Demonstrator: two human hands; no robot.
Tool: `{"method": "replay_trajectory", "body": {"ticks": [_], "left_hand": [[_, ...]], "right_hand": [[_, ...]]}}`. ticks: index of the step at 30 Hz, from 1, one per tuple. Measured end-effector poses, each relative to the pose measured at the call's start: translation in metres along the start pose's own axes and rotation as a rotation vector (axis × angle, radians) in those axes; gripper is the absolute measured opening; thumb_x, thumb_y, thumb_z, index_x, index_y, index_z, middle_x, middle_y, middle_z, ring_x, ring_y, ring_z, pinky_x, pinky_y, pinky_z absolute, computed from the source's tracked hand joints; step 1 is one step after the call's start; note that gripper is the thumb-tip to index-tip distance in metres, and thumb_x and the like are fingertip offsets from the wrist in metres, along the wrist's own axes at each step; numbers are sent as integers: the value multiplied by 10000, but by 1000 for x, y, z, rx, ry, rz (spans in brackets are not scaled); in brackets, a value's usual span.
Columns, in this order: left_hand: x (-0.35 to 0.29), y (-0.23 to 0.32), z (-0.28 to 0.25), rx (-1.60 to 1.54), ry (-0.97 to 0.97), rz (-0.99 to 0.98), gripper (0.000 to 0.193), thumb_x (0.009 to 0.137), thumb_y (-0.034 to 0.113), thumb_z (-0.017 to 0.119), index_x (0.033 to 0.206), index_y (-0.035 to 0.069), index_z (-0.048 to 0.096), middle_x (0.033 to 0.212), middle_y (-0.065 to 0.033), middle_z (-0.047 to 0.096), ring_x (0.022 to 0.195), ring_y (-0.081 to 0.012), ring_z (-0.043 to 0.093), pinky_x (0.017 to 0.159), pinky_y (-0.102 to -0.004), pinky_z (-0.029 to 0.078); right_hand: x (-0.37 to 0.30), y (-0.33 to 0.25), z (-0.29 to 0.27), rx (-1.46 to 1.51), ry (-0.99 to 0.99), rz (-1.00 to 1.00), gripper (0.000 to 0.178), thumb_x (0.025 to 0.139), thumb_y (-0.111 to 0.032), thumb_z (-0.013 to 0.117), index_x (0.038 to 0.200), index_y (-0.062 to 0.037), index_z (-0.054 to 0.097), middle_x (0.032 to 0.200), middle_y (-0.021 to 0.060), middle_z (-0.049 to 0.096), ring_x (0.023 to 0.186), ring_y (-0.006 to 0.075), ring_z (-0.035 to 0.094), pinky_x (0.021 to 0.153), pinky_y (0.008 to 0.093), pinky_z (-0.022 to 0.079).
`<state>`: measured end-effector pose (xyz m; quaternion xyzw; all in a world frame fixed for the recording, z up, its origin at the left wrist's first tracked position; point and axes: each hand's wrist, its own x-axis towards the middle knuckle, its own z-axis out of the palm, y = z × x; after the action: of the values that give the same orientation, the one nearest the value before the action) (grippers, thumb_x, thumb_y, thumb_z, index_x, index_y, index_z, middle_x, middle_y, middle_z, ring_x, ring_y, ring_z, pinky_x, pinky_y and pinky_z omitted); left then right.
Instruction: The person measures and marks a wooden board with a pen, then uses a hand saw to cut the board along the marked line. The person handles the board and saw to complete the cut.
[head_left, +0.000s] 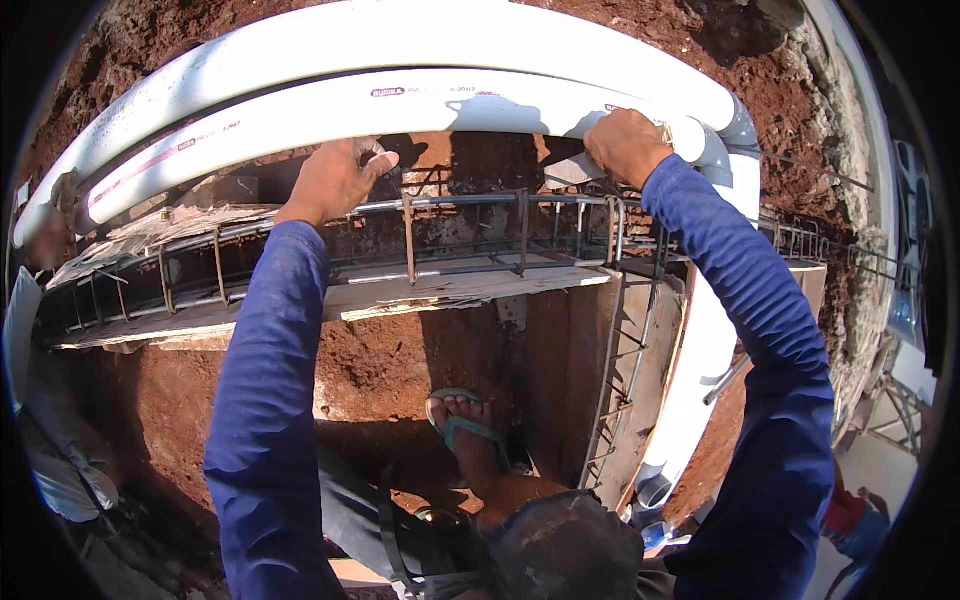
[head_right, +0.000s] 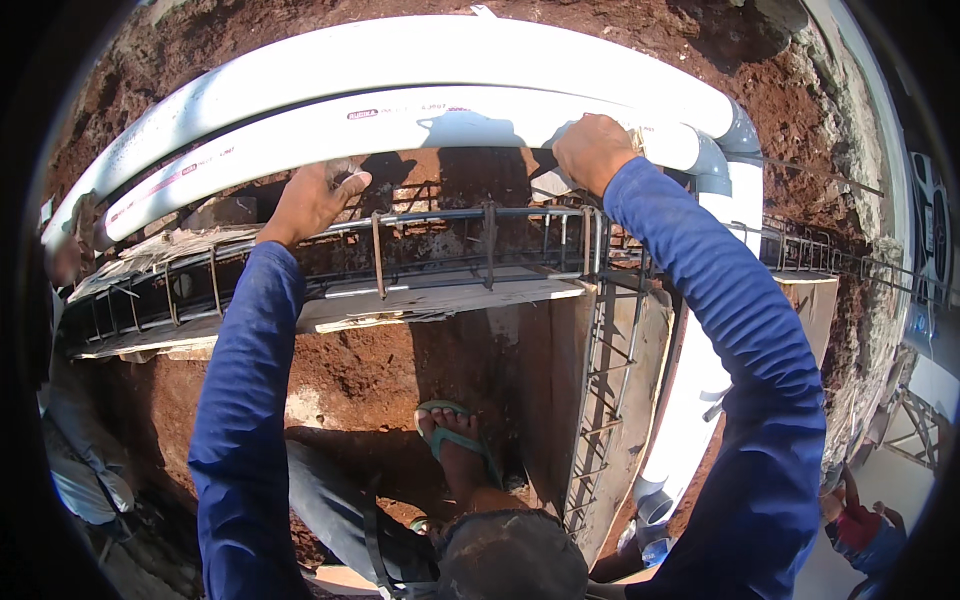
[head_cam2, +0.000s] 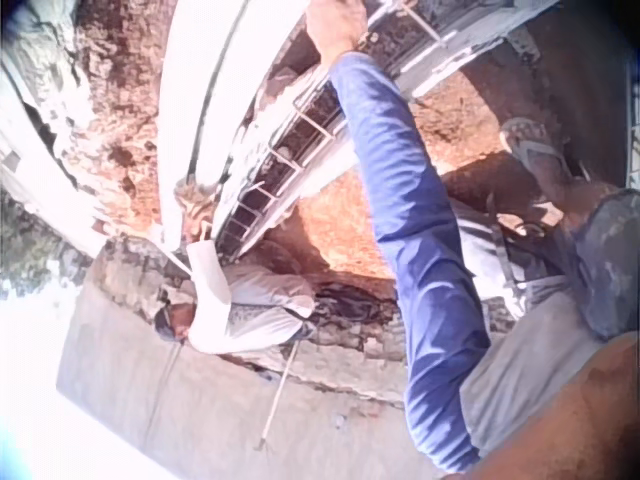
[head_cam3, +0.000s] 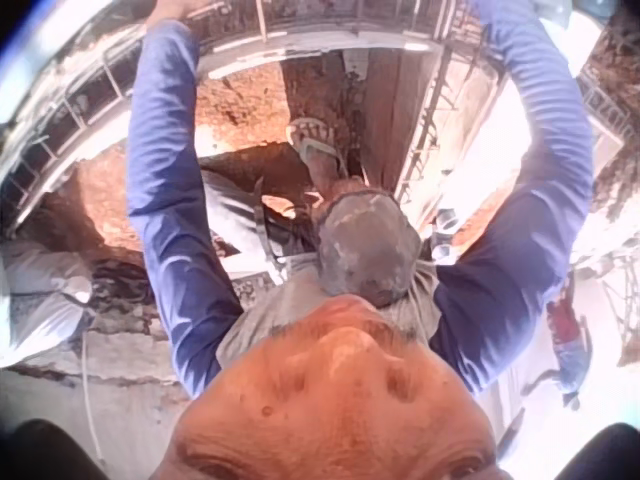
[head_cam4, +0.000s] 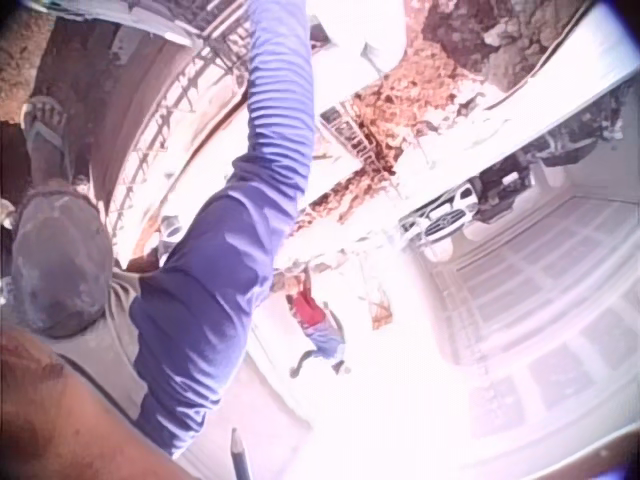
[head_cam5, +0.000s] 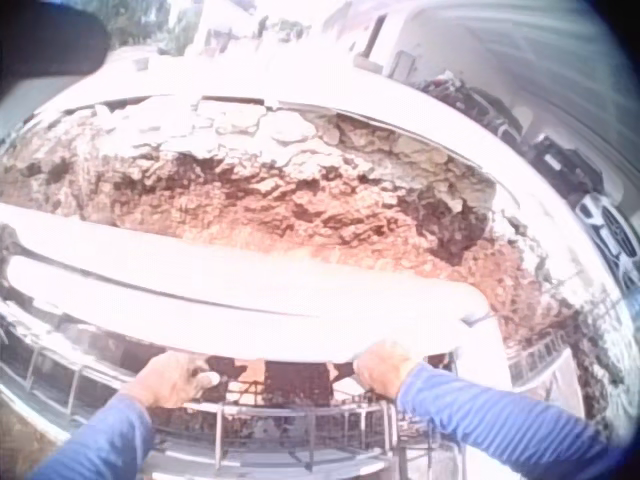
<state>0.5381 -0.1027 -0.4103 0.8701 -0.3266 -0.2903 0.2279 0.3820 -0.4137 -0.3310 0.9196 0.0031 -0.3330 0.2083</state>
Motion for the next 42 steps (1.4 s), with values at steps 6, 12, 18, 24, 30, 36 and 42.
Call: {"method": "replay_trajectory", "body": {"ticks": [6, 12, 18, 24, 30, 36, 42], "left_hand": [[6, -3, 13, 97, 94, 78, 485, 944, 449, 601, 1077, -7, 701, 931, -233, 710, 900, -379, 697, 838, -454, 542], [2, 1, 6, 141, 89, -2, 438, 961, 412, 580, 1035, 0, 709, 816, -218, 704, 820, -359, 704, 785, -456, 552], [3, -8, 10, 111, 131, 3, 426, 946, 402, 605, 1019, -3, 717, 831, -221, 710, 807, -370, 706, 776, -446, 552], [0, -2, -2, 62, 56, -83, 454, 933, 417, 621, 1024, -17, 719, 866, -227, 718, 832, -365, 714, 786, -435, 556], [6, -3, 1, 34, 33, -107, 493, 921, 439, 633, 1045, -31, 714, 883, -243, 714, 854, -369, 715, 792, -440, 556], [3, -6, 6, 19, 52, -100, 494, 927, 436, 624, 1061, -32, 710, 909, -251, 712, 863, -378, 712, 808, -448, 554], [10, -12, 12, 30, 62, -94, 497, 932, 439, 618, 1073, -29, 705, 945, -249, 712, 884, -377, 709, 817, -451, 554]], "right_hand": [[36, -19, 53, 35, 87, -47, 118, 798, -166, 668, 699, -173, 733, 724, 93, 706, 725, 260, 711, 648, 363, 559], [47, -28, 58, -16, -7, -125, 157, 837, -165, 633, 728, -155, 746, 694, 87, 694, 682, 251, 700, 620, 361, 558], [65, -35, 53, -78, -220, -196, 192, 906, -184, 578, 868, -158, 764, 801, 71, 737, 778, 257, 730, 682, 366, 577], [75, -43, 75, 70, -316, -163, 189, 922, -178, 542, 932, -122, 723, 839, 112, 721, 797, 302, 717, 704, 404, 572], [80, -39, 94, 80, -193, -167, 163, 896, -138, 549, 881, -70, 697, 790, 172, 697, 734, 331, 706, 633, 425, 565], [75, -48, 86, 16, -202, -182, 158, 865, -54, 574, 954, -46, 704, 823, 181, 712, 778, 319, 730, 649, 405, 592], [82, -50, 103, -43, -137, -153, 147, 868, -45, 576, 943, -45, 703, 788, 171, 703, 744, 305, 725, 620, 392, 591]]}}
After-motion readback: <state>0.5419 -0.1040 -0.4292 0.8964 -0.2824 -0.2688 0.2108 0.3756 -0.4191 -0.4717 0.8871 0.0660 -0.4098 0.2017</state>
